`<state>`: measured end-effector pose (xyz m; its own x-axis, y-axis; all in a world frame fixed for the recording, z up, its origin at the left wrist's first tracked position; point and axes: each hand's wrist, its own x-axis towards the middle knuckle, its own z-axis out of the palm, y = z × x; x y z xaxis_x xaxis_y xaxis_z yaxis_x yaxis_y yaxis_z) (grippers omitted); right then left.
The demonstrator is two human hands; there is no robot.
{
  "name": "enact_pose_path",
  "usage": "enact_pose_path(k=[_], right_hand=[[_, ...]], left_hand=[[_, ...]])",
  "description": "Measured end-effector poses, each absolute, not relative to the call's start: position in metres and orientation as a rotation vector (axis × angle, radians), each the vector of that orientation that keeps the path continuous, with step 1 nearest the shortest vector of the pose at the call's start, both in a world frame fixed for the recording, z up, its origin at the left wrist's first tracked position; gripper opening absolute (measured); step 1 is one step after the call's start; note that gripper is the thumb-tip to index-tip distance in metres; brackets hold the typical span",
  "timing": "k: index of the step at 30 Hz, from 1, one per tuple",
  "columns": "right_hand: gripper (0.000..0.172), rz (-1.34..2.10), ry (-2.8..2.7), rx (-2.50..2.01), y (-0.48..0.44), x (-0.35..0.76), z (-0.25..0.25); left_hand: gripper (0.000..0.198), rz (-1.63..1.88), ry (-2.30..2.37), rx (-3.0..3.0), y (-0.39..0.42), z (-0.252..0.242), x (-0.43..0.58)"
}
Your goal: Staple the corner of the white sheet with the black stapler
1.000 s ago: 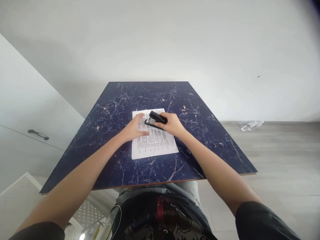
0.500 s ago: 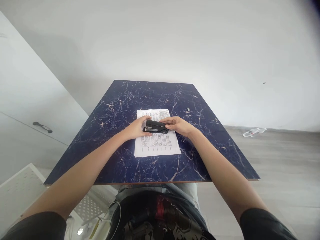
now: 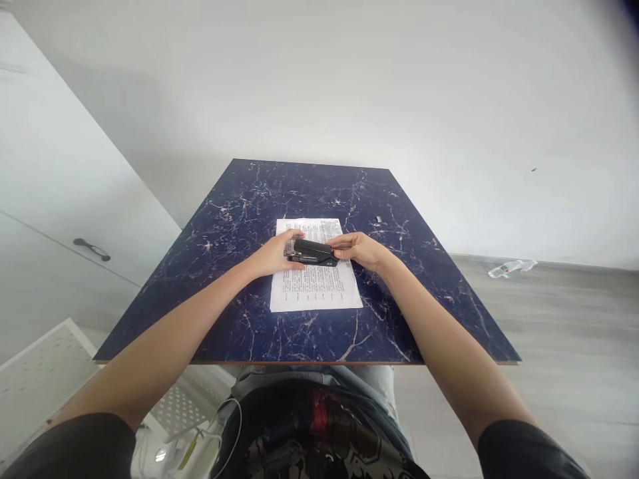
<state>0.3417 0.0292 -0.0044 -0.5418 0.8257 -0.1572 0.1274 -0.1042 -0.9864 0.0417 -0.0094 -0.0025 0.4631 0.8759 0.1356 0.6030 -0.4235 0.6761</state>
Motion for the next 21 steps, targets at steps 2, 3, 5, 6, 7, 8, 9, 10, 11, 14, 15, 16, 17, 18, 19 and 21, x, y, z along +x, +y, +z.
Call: enact_pose_path(k=[2, 3, 5, 6, 7, 8, 9, 10, 11, 14, 15, 16, 17, 18, 19, 21], right_hand=[[0.039, 1.644, -1.694, -1.031, 0.028, 0.343, -0.001], [0.041, 1.61, -1.743, -0.999, 0.026, 0.344, 0.002], [0.045, 1.508, -1.892, -0.917, 0.021, 0.341, 0.008], [0.047, 1.422, -1.993, -0.89, 0.018, 0.337, 0.01], [0.047, 1.305, -2.094, -0.891, 0.014, 0.333, 0.012], [0.044, 1.17, -2.181, -0.919, 0.011, 0.328, 0.013], [0.038, 1.037, -2.246, -0.958, 0.009, 0.323, 0.013], [0.032, 0.925, -2.284, -0.994, 0.006, 0.319, 0.013], [0.027, 0.843, -2.291, -1.014, 0.005, 0.315, 0.012], [0.025, 0.71, -2.201, -1.004, 0.0, 0.31, 0.01], [0.027, 0.641, -2.155, -0.993, -0.001, 0.311, 0.01], [0.028, 0.548, -2.111, -0.974, -0.003, 0.311, 0.01], [0.027, 0.435, -2.083, -0.937, -0.004, 0.312, 0.011], [0.028, 0.314, -2.078, -0.878, -0.005, 0.312, 0.012], [0.03, 0.192, -2.091, -0.805, -0.006, 0.313, 0.014], [0.037, -0.026, -2.161, -0.659, -0.009, 0.312, 0.016]], left_hand=[[0.077, 0.669, 1.243, 2.166, -0.009, -0.001, 0.042], [0.074, 0.68, 1.248, 2.17, -0.009, 0.0, 0.041], [0.066, 0.7, 1.24, 2.177, -0.009, 0.001, 0.041], [0.061, 0.707, 1.229, 2.179, -0.009, 0.001, 0.041], [0.057, 0.714, 1.218, 2.178, -0.009, 0.001, 0.041], [0.053, 0.719, 1.206, 2.176, -0.009, 0.001, 0.041], [0.051, 0.724, 1.2, 2.17, -0.008, 0.0, 0.041], [0.053, 0.738, 1.2, 2.161, -0.008, 0.0, 0.041], [0.057, 0.773, 1.203, 2.147, -0.007, -0.001, 0.041], [0.068, 1.048, 1.155, 2.002, -0.005, -0.003, 0.039], [0.068, 1.161, 1.11, 1.903, -0.004, -0.004, 0.039], [0.065, 1.246, 1.048, 1.785, -0.003, -0.004, 0.038], [0.06, 1.292, 0.982, 1.655, -0.003, -0.005, 0.037], [0.056, 1.299, 0.922, 1.524, -0.002, -0.004, 0.037], [0.053, 1.278, 0.874, 1.4, -0.001, -0.004, 0.037], [0.051, 1.215, 0.815, 1.202, 0.0, -0.004, 0.036]])
